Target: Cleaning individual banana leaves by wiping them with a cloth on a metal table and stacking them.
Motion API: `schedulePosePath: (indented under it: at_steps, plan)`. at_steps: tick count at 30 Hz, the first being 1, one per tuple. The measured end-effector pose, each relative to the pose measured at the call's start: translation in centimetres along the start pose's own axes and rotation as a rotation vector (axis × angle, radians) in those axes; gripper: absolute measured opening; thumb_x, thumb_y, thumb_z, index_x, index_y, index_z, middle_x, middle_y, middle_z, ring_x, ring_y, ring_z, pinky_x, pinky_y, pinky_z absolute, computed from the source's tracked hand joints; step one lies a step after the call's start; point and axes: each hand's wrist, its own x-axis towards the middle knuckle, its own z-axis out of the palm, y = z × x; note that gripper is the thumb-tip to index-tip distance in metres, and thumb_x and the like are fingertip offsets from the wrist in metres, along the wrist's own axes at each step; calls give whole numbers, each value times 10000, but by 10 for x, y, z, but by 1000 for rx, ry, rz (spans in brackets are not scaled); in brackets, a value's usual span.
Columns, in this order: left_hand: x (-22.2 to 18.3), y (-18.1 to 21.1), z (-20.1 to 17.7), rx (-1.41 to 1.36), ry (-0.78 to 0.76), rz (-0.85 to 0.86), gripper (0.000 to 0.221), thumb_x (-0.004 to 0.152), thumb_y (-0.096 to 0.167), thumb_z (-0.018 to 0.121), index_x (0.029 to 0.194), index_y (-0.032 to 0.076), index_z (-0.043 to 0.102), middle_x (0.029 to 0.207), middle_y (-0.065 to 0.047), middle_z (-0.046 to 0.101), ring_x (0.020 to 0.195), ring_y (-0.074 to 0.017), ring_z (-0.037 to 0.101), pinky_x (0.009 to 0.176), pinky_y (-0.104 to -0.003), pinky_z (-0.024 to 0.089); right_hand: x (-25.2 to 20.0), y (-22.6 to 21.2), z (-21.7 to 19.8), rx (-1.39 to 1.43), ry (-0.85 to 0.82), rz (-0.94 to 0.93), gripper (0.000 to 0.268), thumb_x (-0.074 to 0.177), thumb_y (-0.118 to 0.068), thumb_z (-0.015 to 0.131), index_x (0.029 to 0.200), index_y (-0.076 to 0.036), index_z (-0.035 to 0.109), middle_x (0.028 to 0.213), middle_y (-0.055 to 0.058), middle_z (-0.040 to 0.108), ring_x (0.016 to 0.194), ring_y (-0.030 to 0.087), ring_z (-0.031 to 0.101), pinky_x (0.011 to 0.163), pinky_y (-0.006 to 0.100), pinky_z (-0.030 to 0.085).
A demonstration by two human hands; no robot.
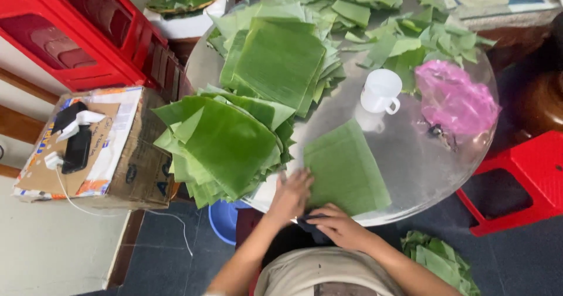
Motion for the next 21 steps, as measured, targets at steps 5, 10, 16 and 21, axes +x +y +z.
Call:
schedulePosePath:
  at_steps: [5,10,16,21]
  plan:
    - [-53,24,-6,-108,-45,205,514,865,310,682,1310,56,636,1477,-191,543,1408,-379,463,1062,-615,333,-73,94,-46,234,661,216,267,985,-268,621,1096,-76,770,1254,112,747,1234,246,637,1100,416,441]
    - [-42,23,-10,-62,143,312,89,806,71,755,895,77,756,1037,-100,716,1110,-319,652,950,-511,471,-115,106,-97,254,1222,373,176,1093,-169,624,1222,-81,705,1331,130,674,1312,240,588,1207,427,367]
    - [-5,-8,24,-274,231,346,162,820,188,660,942,124,745,922,-74,710,857,-294,691,810,-456,544,-144,116,-106,369,1402,387,182,1112,-118,618,1256,-82,723,1154,76,718,953,105,667,842,261,566]
    - [77,34,-54,-472,706,279,120,916,159,699,935,126,813,947,-70,774,809,-291,740,758,-392,604,-147,124,-122,581,1597,292,219,1092,-126,592,1244,-104,749,1011,130,736,833,166,764,755,286,663]
